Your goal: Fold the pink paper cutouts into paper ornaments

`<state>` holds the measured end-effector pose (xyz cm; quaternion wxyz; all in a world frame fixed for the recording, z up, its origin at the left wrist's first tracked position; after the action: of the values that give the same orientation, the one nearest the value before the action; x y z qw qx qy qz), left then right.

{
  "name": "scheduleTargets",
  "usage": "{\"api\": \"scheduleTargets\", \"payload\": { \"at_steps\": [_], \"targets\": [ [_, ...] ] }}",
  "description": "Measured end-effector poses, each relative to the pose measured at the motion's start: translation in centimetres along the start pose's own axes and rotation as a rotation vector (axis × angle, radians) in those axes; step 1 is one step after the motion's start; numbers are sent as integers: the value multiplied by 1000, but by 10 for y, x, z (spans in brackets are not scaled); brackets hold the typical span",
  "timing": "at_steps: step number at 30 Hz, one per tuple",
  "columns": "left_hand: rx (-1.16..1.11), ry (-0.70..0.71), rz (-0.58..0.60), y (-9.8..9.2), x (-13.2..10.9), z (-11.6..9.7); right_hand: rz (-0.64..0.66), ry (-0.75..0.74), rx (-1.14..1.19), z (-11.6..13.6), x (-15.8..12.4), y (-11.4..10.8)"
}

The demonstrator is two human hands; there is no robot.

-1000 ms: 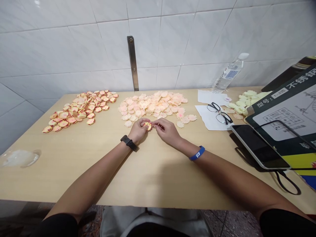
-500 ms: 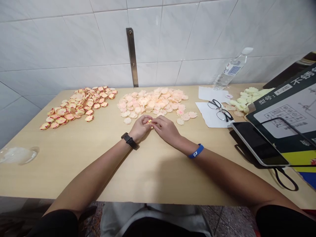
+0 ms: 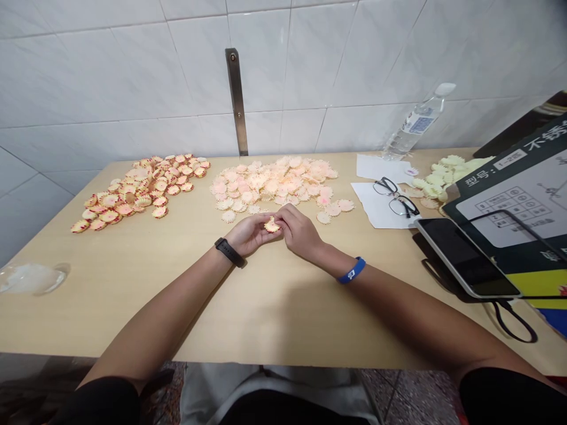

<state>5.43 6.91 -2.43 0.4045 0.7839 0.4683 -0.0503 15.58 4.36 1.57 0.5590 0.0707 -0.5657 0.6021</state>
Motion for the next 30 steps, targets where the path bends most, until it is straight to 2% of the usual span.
{"api": "scheduleTargets", "payload": {
  "at_steps": [11,18,24,30],
  "targets": [
    [52,-65,21,8,-8,3,-62,-317,-66,22,-6,-9],
    [129,39,0,4,-11,-6,-104,-171,-29,7,-3,-11],
    [173,152,-154,0,-12,-11,-51,-112,-12,1,-2,-7],
    [438,344,-284,0,-15,-22,59,-19,-33,-5,-3,3]
  ]
}}
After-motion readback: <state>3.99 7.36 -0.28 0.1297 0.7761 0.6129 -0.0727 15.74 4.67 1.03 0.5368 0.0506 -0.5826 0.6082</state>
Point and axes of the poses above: each hand's wrist, its own x-axis towards the middle knuckle, its own y-axis out of the palm, z = x × y, the point moved 7 cm from there along x, towards the middle knuckle, and after that the axes turned 6 degrees about -y, right-handed, at the moved point
